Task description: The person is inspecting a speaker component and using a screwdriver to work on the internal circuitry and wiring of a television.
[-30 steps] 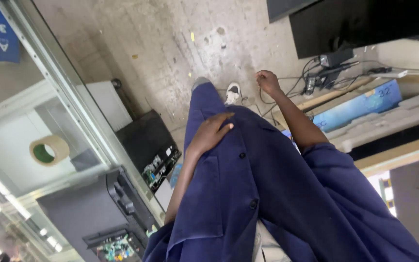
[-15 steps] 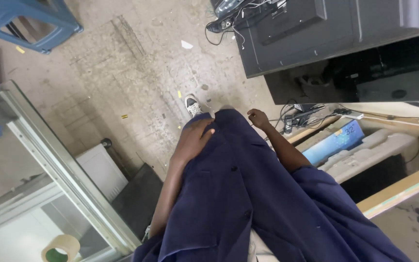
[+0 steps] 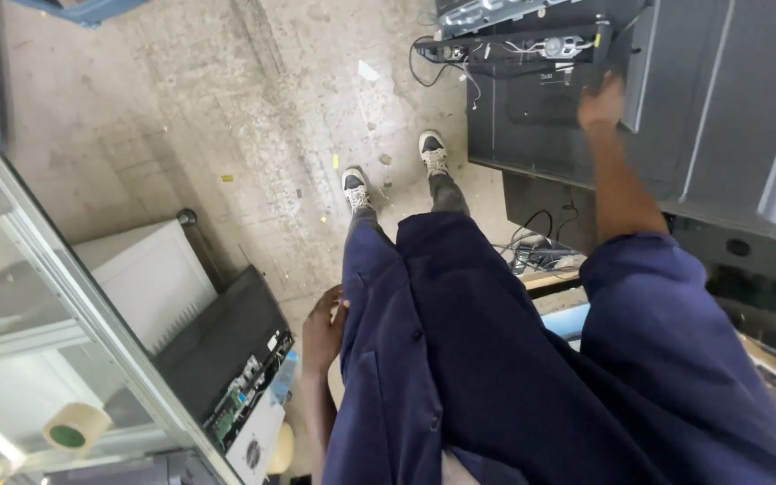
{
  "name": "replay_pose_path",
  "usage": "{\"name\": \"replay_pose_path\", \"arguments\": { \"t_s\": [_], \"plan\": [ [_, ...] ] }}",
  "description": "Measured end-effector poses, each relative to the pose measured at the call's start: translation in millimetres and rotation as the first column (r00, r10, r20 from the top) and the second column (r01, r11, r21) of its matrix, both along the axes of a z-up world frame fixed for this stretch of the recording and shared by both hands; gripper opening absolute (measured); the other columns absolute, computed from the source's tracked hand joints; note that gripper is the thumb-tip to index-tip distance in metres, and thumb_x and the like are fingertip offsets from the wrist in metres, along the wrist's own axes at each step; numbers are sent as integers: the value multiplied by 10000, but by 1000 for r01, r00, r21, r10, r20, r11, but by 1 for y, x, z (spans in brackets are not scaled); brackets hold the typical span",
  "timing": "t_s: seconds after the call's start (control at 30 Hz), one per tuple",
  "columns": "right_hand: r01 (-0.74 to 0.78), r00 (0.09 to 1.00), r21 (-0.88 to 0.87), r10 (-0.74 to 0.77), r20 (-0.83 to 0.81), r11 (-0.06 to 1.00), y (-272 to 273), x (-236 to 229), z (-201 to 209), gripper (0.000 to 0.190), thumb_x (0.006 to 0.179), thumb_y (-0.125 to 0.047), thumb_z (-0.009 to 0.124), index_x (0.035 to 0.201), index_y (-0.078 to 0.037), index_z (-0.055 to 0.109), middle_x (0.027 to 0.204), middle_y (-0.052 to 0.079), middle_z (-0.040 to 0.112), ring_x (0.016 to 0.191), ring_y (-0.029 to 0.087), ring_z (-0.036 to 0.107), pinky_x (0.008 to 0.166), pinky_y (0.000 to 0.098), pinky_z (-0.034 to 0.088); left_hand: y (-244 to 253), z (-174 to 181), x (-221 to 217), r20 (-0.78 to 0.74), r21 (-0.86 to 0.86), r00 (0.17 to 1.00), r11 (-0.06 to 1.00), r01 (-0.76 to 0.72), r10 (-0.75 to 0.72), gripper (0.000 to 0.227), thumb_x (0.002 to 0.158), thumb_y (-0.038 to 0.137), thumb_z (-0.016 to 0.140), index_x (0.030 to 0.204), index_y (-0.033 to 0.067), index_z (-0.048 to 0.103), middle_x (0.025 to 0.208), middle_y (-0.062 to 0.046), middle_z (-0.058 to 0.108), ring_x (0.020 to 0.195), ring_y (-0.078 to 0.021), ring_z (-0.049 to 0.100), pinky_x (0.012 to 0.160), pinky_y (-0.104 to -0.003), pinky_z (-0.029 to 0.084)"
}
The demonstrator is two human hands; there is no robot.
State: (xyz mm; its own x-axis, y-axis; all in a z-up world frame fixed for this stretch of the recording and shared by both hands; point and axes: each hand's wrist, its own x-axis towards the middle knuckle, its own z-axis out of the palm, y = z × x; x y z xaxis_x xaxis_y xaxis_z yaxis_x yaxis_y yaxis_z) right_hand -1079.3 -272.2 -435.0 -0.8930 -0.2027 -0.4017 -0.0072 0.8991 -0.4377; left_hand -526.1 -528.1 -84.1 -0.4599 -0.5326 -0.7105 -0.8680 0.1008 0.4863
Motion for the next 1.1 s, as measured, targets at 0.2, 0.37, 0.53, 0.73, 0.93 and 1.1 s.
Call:
{"name": "replay_pose_path", "arguments": {
  "t_s": [0.2, 0.37, 0.53, 0.73, 0.93, 1.1],
  "plan": [
    [-25, 997, -107, 32, 66, 994, -18, -80, -37, 239, 934, -165, 659, 1089, -74, 502, 968, 144, 629, 866, 346, 626, 657, 505, 471, 60, -8, -42, 112, 116, 993, 992, -56, 43, 374, 939, 329, 519, 1260, 147, 580, 1273, -99, 647, 1141, -313, 623, 928, -421, 481],
    [175, 975, 202, -198, 104, 964, -52, -72, -17, 498, 730, -368, 799, 1130, -101, 671, 1125, 137, 683, 1047, 356, 646, 857, 393, 552, 70, -1, -74, -25, 57, 985, 984, -168, 170, 432, 971, 384, 493, 1303, 117, 563, 1237, -104, 652, 1097, -284, 645, 905, -396, 489],
    [-56, 998, 45, 54, 33, 997, -101, -44, 22, 364, 728, -270, 835, 967, -89, 627, 926, 133, 704, 747, 299, 677, 533, 429, 553, 74, 0, -83, -47, 41, 981, 981, -187, 189, 414, 977, 356, 482, 1305, 115, 556, 1251, -91, 647, 1112, -284, 633, 880, -406, 486],
    [-716, 678, -10, 693, -246, 698, -179, -28, 164, 272, 814, -134, 768, 1031, -29, 643, 876, 183, 687, 784, 417, 659, 623, 564, 568, 64, -5, -92, -166, -45, 977, 989, -143, 134, 395, 976, 282, 508, 1282, 41, 571, 1305, -155, 617, 1183, -340, 591, 941, -425, 475],
    [-991, 106, 13, 821, -561, 137, -250, 22, 368, 508, 863, -160, 724, 1361, -59, 709, 1031, 127, 738, 847, 332, 682, 807, 480, 523, 25, -11, -113, -412, -161, 907, 974, -162, 83, 394, 999, 268, 501, 1308, 32, 563, 1305, -142, 615, 1180, -304, 605, 944, -404, 488],
    [-981, -157, 4, 772, -616, -195, -283, 119, 546, 517, 744, -74, 679, 1250, -84, 782, 1066, 27, 767, 828, 187, 687, 659, 329, 453, -9, 0, -122, -649, -86, 731, 934, -347, 211, 721, 940, 343, 644, 1506, 73, 288, 1565, -136, 332, 1432, -333, 364, 1132, -461, 376]
  ]
}}
